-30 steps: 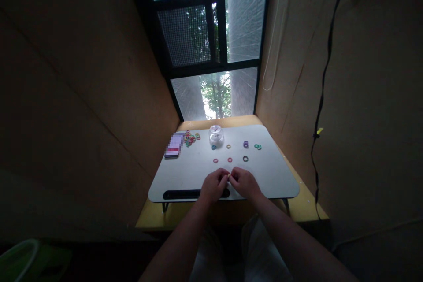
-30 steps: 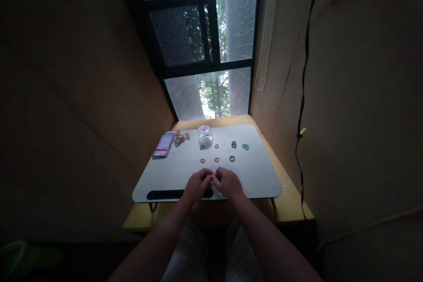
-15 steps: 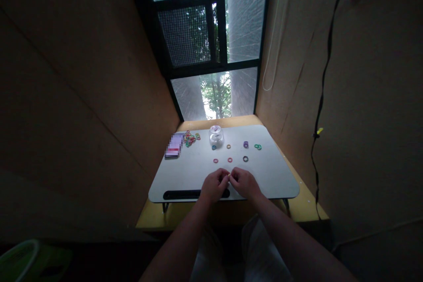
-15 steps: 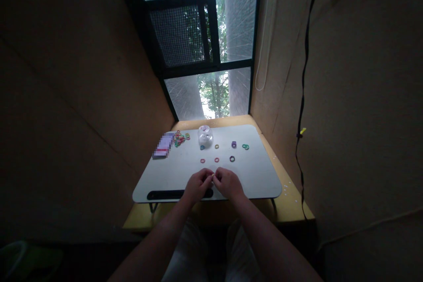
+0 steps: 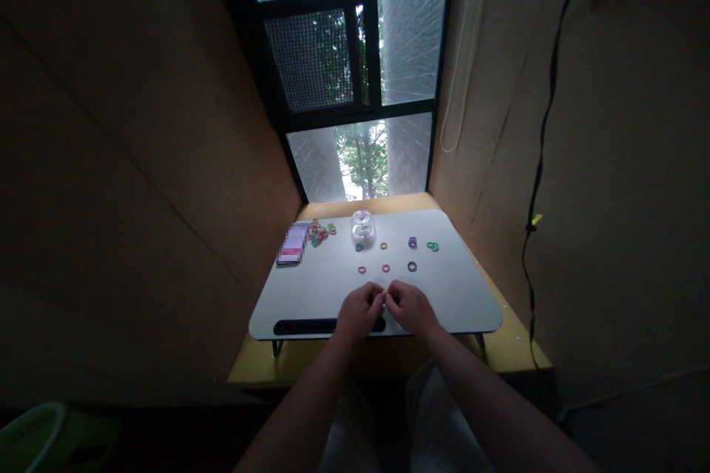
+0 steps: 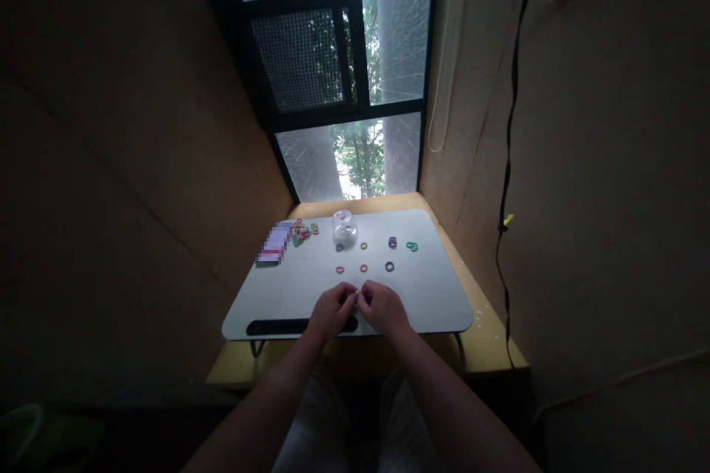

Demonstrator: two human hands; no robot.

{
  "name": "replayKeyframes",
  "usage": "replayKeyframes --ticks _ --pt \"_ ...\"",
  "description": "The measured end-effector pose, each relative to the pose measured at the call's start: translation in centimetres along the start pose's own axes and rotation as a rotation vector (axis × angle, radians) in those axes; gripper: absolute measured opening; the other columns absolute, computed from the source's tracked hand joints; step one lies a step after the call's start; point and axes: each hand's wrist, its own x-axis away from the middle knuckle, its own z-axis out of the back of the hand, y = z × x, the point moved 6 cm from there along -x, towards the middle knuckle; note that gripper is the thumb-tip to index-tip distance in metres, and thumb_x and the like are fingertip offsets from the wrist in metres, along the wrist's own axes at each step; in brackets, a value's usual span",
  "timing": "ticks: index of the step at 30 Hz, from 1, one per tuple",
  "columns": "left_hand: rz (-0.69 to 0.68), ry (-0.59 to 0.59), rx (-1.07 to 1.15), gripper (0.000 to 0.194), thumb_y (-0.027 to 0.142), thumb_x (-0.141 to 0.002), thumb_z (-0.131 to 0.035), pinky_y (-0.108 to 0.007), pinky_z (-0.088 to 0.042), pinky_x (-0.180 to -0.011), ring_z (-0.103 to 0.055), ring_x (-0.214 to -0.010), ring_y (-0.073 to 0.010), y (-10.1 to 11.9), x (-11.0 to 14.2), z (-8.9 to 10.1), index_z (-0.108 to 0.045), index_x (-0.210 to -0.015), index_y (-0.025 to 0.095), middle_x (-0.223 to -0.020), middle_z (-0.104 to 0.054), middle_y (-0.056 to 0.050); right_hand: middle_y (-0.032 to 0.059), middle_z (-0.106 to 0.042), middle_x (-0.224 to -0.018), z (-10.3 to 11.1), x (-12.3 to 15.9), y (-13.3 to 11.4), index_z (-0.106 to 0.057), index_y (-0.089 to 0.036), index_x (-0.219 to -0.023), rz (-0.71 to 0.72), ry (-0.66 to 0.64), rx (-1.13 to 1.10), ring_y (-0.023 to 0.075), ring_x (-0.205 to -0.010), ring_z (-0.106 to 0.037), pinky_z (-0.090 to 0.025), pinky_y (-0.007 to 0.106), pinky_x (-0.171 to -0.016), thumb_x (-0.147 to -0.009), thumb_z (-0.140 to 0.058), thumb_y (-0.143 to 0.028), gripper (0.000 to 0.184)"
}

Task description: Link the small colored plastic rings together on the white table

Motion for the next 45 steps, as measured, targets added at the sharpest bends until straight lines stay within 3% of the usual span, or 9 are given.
replayKeyframes --ticks 45 --pt "0.023 -0.002 -0.090 0.018 0.031 -0.084 -0.048 -0.024 -0.038 -0.064 -0.054 -0.067 -0.0124 -0.03 -0.03 -0.10 -0.063 -0.082 0.020 -0.074 -0.063 0.000 -0.0014 -0.057 -0.062 0.22 0.13 -0.17 -0.052 -0.020 -0.067 0.019 0.018 -0.020 0.0109 -0.057 -0.048 -0.028 0.022 -0.054 -0.082 -0.049 -0.027 0.018"
